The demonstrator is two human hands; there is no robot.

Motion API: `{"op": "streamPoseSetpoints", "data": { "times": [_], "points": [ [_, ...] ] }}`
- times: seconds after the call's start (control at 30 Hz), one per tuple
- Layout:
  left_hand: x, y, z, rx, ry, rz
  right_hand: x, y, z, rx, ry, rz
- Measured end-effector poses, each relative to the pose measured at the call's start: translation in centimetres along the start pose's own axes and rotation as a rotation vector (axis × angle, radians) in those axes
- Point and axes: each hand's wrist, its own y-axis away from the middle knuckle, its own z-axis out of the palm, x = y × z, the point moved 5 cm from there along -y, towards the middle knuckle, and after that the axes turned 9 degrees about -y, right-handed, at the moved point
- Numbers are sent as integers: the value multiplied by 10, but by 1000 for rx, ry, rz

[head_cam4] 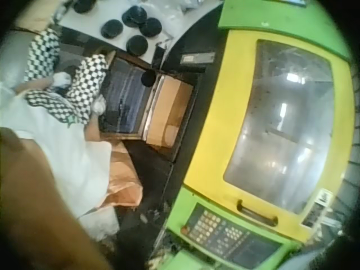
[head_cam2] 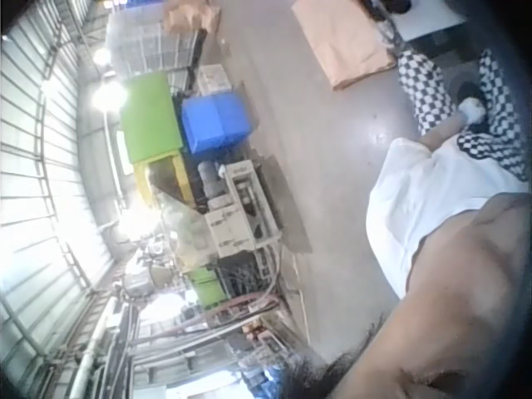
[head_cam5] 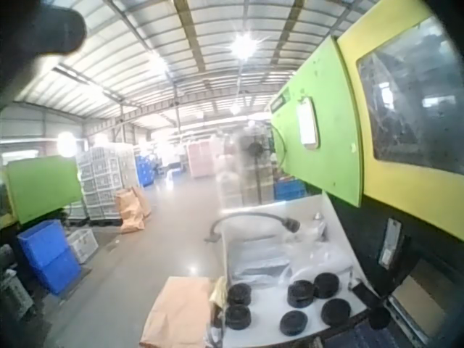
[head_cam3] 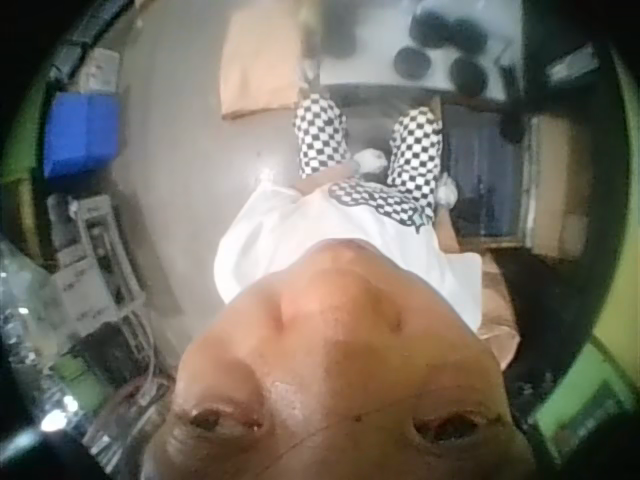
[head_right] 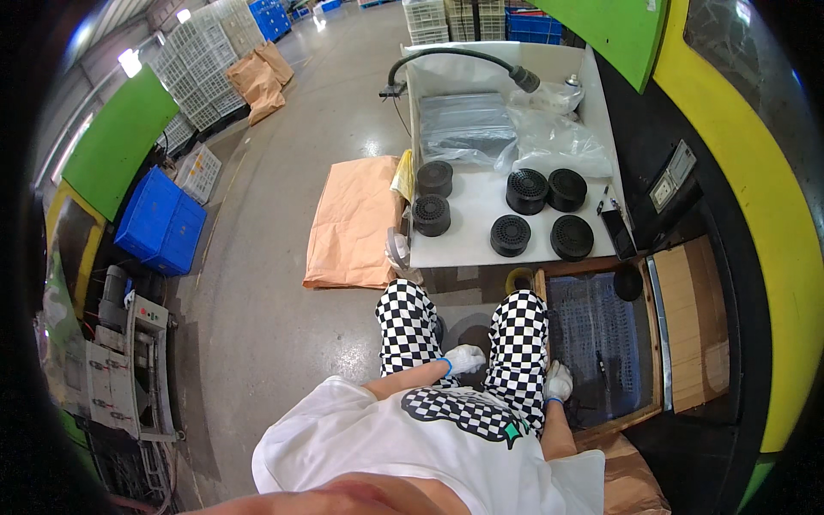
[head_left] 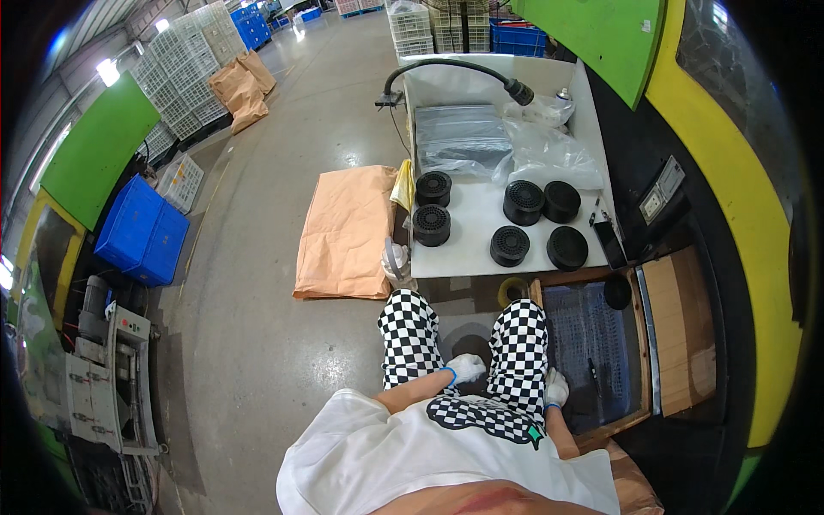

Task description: The person inspects and assembles black circular plastic components by hand at a factory workstation.

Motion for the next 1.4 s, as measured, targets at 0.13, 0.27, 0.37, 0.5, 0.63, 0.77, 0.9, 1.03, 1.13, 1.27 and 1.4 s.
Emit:
{"op": "streamPoseSetpoints", "data": {
  "times": [0.13,0.27,0.37,0.5,0.63,0.77,0.9,1.03,1.13,1.27,1.4],
  "points": [
    [9,-1,2,-28,-5,12,28,-1,21,-79,71,-99],
    [-46,-26,16,18,176,67,-11,-4,12,-143,144,-214],
    [-20,-20,9,-50,121,23,6,-3,12,-132,28,-20],
    [-26,-21,8,-65,167,11,-10,2,-10,-34,-99,170],
    [-12,-14,9,-85,237,-22,-4,3,-10,7,-98,132],
    [-14,-14,11,-89,247,-43,0,4,-7,15,-96,180],
    [-14,-17,14,-112,249,-55,28,3,30,-67,26,174],
    [-23,-18,13,-90,275,-57,8,3,11,-1,-43,68],
    [-24,-20,14,-98,288,-50,6,5,-4,71,-115,123],
    [-30,-22,14,-106,300,-53,-11,2,-24,44,-211,6],
    [-25,-18,13,-106,304,-52,-14,-7,-53,63,-77,70]
  ]
}}
